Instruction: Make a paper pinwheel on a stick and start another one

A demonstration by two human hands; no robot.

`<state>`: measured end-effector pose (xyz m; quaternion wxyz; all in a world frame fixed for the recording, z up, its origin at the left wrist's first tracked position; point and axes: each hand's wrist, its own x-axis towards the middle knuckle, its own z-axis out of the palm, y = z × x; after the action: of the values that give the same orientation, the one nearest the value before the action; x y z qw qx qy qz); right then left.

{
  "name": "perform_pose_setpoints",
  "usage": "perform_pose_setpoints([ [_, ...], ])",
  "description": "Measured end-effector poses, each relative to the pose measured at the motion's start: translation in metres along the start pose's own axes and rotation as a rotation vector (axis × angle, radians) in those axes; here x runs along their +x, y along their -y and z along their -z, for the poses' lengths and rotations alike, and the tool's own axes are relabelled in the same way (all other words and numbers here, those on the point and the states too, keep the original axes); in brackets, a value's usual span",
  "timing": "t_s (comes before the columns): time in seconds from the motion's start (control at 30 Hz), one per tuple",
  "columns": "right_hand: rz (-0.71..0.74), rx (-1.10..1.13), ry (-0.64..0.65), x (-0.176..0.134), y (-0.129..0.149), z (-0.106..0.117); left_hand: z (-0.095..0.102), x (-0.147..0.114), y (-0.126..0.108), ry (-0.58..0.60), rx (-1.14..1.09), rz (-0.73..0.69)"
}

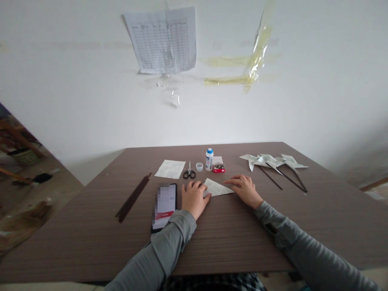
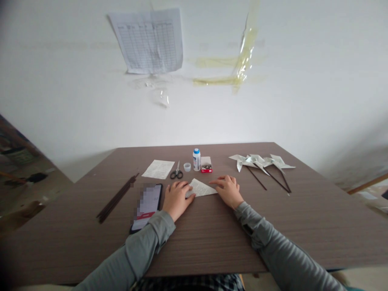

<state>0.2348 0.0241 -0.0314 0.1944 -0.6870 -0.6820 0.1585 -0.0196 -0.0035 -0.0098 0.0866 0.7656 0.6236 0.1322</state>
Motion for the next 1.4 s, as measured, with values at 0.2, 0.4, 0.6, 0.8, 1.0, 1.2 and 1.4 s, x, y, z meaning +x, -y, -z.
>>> perform_pose_setpoints([
  [0.2, 0.079, -0.077, 0.001, -0.004, 0.004, -0.010, 0.001, -0.001, -0.003, 0.007, -0.002, 0.007],
  [0.4, 0.026, -0.084, 0.077, 0.001, 0.001, 0.004, 0.002, -0.001, -0.002, 0.008, -0.005, 0.013],
  [0.6, 0.060, -0.086, 0.141, 0.004, -0.005, 0.014, 0.002, -0.001, 0.000, 0.005, -0.017, 0.010],
  [0.8, 0.116, -0.092, 0.145, 0.004, -0.012, 0.014, 0.001, -0.001, -0.001, 0.026, -0.014, 0.014],
  [1.0, 0.180, -0.063, 0.081, 0.001, -0.011, 0.002, 0.002, -0.001, -0.006, 0.020, 0.000, 0.026],
  [1.2, 0.280, -0.065, 0.022, 0.003, 0.000, -0.016, 0.001, 0.001, -0.009, 0.017, 0.017, 0.024],
  [1.4, 0.267, -0.086, 0.045, 0.004, 0.005, -0.018, 0.000, 0.003, -0.015, 0.013, 0.026, 0.029],
])
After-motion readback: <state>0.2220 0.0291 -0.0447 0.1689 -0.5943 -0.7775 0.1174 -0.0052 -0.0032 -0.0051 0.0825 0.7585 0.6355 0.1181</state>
